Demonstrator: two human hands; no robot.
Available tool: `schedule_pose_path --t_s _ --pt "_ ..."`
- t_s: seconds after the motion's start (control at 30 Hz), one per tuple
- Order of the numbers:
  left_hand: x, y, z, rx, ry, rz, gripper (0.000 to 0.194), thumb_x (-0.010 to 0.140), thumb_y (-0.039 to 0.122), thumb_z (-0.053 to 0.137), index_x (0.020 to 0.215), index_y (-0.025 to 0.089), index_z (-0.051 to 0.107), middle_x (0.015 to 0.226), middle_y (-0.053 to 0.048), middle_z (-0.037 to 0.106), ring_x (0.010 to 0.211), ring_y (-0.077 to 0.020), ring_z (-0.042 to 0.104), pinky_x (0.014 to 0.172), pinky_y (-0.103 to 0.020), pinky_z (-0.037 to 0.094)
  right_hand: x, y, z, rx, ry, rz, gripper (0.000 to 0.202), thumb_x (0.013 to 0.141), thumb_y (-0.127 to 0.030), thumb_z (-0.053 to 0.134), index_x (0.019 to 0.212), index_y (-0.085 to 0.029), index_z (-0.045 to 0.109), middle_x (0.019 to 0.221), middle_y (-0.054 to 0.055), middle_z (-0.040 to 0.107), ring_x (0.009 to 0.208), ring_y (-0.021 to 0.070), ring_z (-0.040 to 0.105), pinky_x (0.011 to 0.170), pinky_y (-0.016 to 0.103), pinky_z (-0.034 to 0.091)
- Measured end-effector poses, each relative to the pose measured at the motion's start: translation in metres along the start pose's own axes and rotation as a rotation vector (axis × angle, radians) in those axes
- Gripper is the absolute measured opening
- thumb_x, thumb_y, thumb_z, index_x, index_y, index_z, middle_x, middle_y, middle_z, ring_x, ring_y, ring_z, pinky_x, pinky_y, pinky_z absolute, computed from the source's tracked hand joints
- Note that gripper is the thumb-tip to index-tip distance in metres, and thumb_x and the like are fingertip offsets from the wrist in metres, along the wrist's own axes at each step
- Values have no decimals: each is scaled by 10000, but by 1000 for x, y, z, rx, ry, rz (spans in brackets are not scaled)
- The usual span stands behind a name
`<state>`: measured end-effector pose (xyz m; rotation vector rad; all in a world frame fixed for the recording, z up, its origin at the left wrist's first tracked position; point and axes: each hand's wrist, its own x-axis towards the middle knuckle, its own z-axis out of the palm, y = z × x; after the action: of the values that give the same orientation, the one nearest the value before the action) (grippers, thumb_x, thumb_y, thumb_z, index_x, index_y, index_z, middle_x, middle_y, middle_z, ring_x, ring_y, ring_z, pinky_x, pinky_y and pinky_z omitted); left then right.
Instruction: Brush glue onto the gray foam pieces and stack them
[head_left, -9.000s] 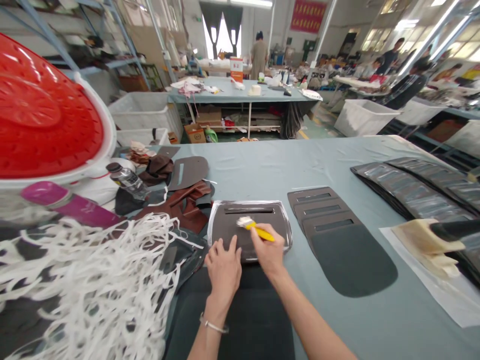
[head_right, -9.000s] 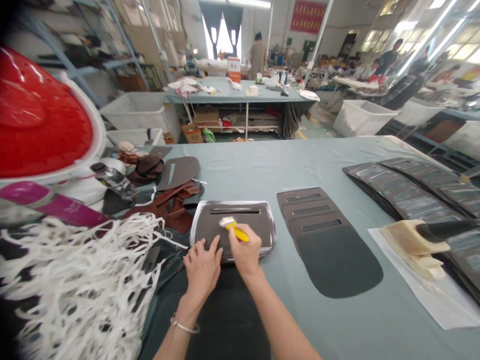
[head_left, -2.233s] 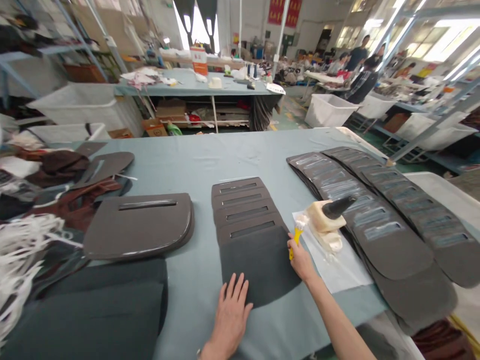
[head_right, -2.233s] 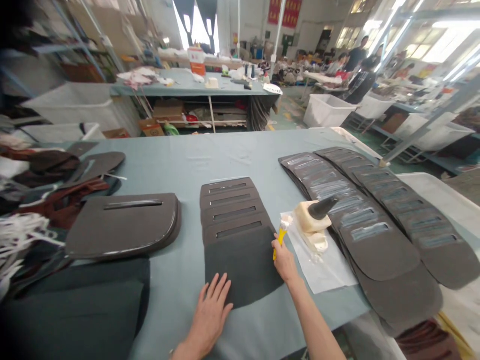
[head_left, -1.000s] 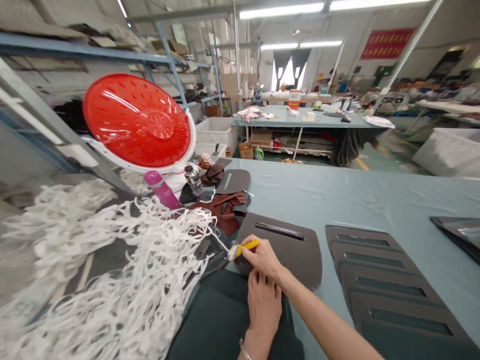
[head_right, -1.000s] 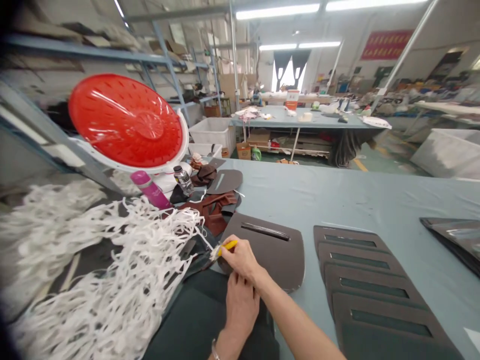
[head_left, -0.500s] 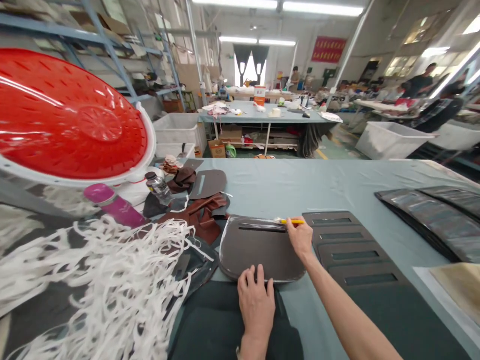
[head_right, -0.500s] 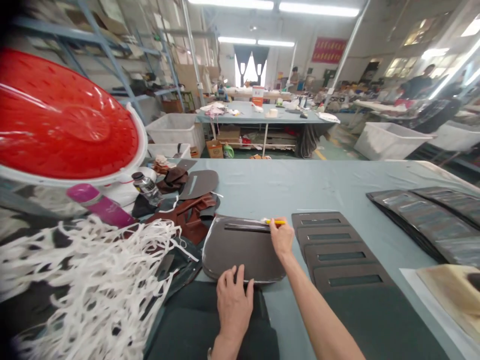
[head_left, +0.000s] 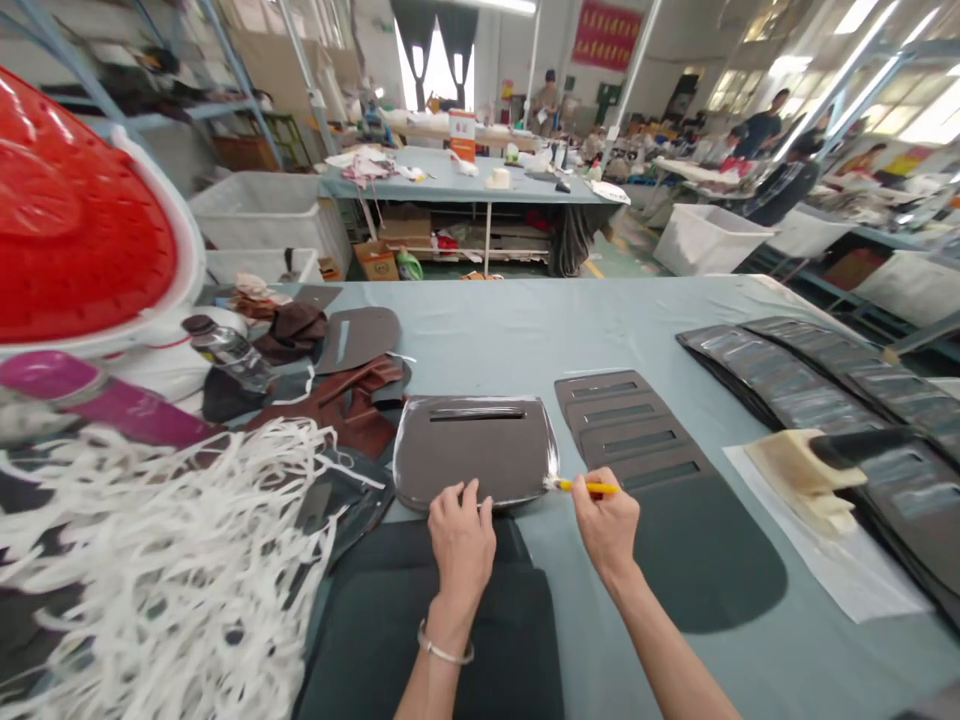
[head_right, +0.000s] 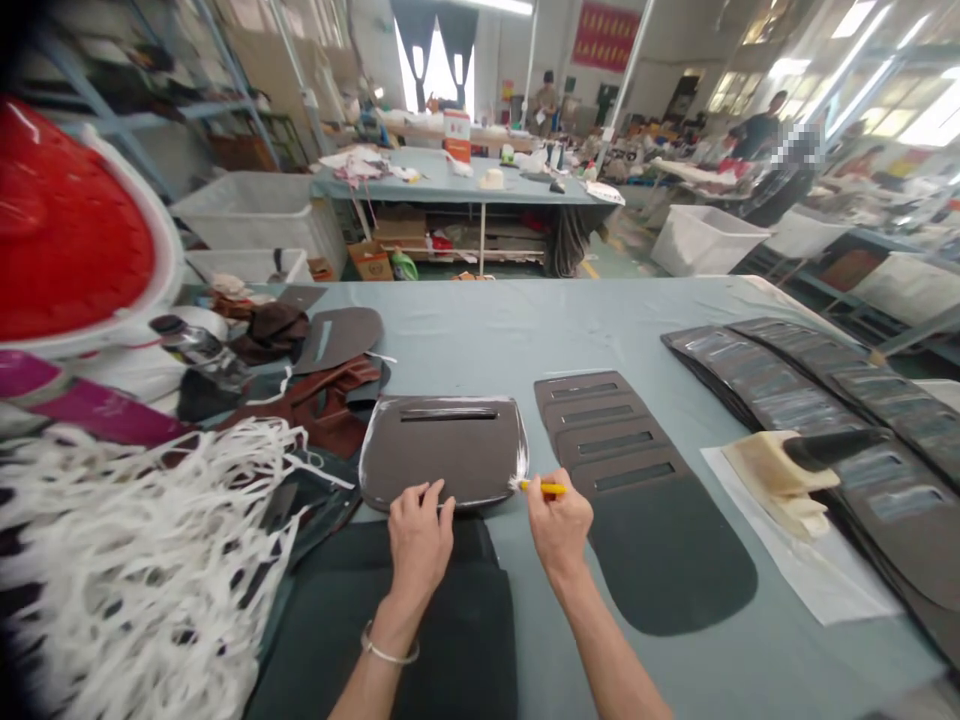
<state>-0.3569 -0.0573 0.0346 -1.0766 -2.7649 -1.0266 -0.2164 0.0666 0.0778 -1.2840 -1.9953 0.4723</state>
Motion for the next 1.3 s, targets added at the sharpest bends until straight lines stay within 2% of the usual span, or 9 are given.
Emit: schedule_pose_path --t_s 0.23,0.37,0.53,0.6,0.8,0.9,1.03,1.1,1.3 --pt "56 -62 -54 -222 -31 -164 355 916 301 293 1180 188 502 1089 -69 648 1018 -184 586 928 -369 430 -62 -104 70 548 -427 -280 157 862 -289 493 867 -199 621 801 40 665 697 143 608 682 238 458" --pt "61 -82 -55 44 -142 -65 323 888 224 343 1133 203 551 1060 -62 649 981 -198 575 892 -368 424 -60 -64 57 463 -379 -193 154 854 -288 508 838 -187 623 747 25 648 624 127 586 635 225 449" --pt "44 -63 -40 348 -100 28 391 901 334 367 1262 273 502 1084 -103 576 997 -263 506 817 -413 412 -13 -1 6 133 42 -2 214 818 -348 557 714 -168 607 575 -14 565 489 101 500 536 211 392" --pt "38 -49 -35 433 -73 37 405 896 368 382 1278 292 495 1114 -121 542 1030 -288 474 815 -434 400 0 -22 24 185 70 -5 215 829 -353 544 750 -168 618 624 0 598 530 109 530 567 212 411" --pt "38 -39 -32 526 -54 12 381 898 350 390 1252 314 525 1160 -118 510 1046 -274 450 838 -422 371 8 -119 135 491 -264 -236 193 860 -304 501 893 -202 661 852 26 688 731 133 627 716 211 463" --pt "40 -43 -31 516 -42 -4 383 907 351 369 1261 338 515 1164 -106 508 1046 -266 448 843 -416 362 22 -88 133 367 -180 -201 203 845 -300 498 877 -195 669 825 28 691 697 137 619 685 217 452" --pt "41 -44 -26 505 -25 -32 380 907 367 366 1251 348 527 1148 -109 508 1058 -277 438 849 -428 351 51 -38 102 116 143 -18 223 817 -333 509 809 -169 660 691 32 654 578 139 561 610 233 416" --pt "41 -43 -24 503 -20 -38 377 902 385 377 1237 336 543 1148 -114 508 1060 -284 436 852 -433 349 55 -51 108 163 142 -37 214 824 -327 509 825 -171 656 689 28 649 585 136 561 617 229 415" --pt "42 -44 -29 509 -11 -35 372 910 360 359 1235 349 540 1156 -99 525 1047 -274 450 866 -437 340 52 -137 182 464 -223 -289 196 850 -295 492 895 -202 659 813 26 688 686 133 611 691 215 438"
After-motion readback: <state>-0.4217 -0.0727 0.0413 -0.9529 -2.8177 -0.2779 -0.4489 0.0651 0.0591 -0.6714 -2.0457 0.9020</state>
